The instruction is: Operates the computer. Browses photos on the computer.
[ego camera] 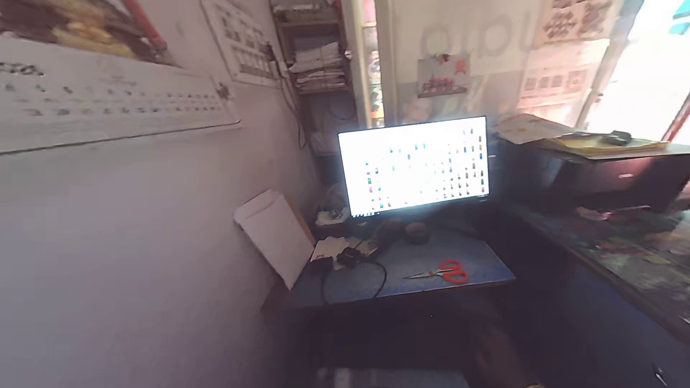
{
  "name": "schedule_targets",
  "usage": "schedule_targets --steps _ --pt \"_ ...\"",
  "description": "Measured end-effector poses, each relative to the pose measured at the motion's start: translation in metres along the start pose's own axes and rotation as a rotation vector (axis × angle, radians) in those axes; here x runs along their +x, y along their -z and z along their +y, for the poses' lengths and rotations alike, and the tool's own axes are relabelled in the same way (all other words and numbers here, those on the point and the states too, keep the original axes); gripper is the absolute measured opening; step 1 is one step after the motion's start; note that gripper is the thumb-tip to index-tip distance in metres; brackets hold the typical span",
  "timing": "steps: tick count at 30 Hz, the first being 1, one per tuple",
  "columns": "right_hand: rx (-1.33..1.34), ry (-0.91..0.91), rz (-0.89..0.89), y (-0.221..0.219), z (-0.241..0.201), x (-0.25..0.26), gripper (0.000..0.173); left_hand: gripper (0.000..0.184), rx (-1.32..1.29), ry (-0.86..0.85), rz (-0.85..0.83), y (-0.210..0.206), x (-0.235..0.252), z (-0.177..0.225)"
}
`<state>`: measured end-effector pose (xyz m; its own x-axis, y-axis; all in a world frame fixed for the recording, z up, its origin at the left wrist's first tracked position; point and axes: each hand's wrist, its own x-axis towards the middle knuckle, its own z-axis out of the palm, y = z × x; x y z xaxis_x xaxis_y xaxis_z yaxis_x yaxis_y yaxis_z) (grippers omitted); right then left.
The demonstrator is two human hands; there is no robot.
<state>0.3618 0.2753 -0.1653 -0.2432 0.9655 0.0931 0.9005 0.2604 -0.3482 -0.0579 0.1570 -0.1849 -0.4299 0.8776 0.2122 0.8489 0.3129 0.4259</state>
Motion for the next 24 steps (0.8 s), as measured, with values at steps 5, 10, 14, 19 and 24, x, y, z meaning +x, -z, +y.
schedule_targets --steps 5,10,14,19,24 --pt "-0.027 0.091 0.115 -0.009 0.010 -0.005 0.051 0.068 0.055 0.095 -0.172 0.010 0.004 0.005" --pt "-0.026 0.200 0.227 -0.019 0.020 -0.003 0.049 0.069 0.052 0.060 -0.128 0.000 0.011 -0.003" --pt "-0.047 0.218 0.282 -0.022 0.019 -0.004 0.045 0.068 0.100 0.031 -0.117 0.004 0.011 0.000" --pt "-0.032 0.211 0.326 -0.027 0.017 -0.003 0.044 0.061 0.012 -0.033 -0.048 -0.021 0.003 -0.023" --pt "-0.019 0.193 0.306 -0.025 0.015 -0.003 0.044 0.061 0.016 -0.063 -0.023 -0.025 0.006 -0.026"
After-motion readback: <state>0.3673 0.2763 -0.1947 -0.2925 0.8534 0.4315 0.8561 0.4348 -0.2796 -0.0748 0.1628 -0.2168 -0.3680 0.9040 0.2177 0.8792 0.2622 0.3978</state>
